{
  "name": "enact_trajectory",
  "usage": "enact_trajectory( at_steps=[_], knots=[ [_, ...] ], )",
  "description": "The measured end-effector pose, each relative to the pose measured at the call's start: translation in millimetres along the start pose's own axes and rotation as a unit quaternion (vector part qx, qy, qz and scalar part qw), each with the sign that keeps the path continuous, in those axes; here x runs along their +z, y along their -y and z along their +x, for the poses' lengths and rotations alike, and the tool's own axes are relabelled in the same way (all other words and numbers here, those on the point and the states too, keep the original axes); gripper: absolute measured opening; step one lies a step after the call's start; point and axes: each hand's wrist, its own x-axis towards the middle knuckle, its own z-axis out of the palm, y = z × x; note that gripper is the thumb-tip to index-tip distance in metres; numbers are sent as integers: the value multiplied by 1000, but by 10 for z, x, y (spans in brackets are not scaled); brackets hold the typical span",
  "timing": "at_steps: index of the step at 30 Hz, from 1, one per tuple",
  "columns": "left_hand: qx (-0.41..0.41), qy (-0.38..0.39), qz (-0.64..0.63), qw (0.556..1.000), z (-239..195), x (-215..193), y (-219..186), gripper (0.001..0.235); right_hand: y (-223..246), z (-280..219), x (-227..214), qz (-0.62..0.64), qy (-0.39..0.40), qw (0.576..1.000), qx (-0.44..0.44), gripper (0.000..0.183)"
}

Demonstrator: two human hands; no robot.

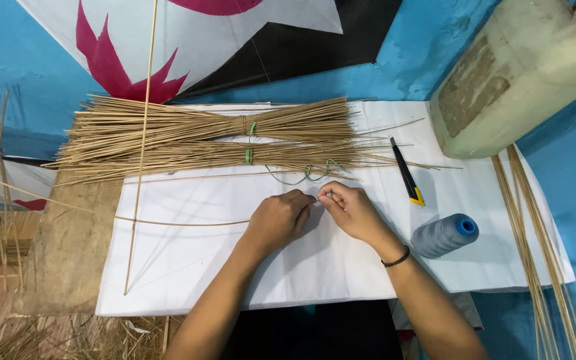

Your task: Assembling a kite skeleton by tying bamboo sticks together with thread.

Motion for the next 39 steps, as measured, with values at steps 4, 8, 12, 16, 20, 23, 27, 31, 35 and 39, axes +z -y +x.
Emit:
enact_trajectory(
  at_steps=[4, 8, 12, 16, 20, 23, 27, 31, 35, 39],
  knots=[
    [-17, -4, -4, 1000, 24, 52, 54, 13, -39, -5, 64, 87, 22, 994, 69, 11],
    [-27, -2, 1, 1000, 11, 61, 53, 19, 2, -35, 30, 84, 35, 994, 66, 10],
    [-20, -1, -2, 1000, -14, -64, -32, 23, 133, -41, -27, 48, 39, 997, 42, 6],
    [-15, 1, 6, 1000, -21, -89, -17, 26, 287, -27, -91, -8, 35, 999, -39, 12],
    [-15, -6, 3, 1000, -11, -95, -29, 27, 25, -66, -49, 26, 22, 995, -95, 16],
    [-17, -3, 5, 1000, -16, -83, -16, 26, 0, -53, -72, 66, 22, 990, -122, 20],
    [-26, 3, 10, 1000, -5, -3, 64, 24, 125, -10, -89, 151, 36, 981, -112, 23],
    [-28, -3, -7, 1000, -7, -29, 35, 27, 73, -2, -36, 169, 18, 980, -101, 18],
    [-17, -14, -7, 1000, -10, -38, 23, 27, 86, -13, -10, 133, -23, 989, -64, 20],
    [-13, -22, 7, 1000, -23, 69, 84, 26, 19, -36, 86, 135, -66, 988, -45, 21]
  ],
)
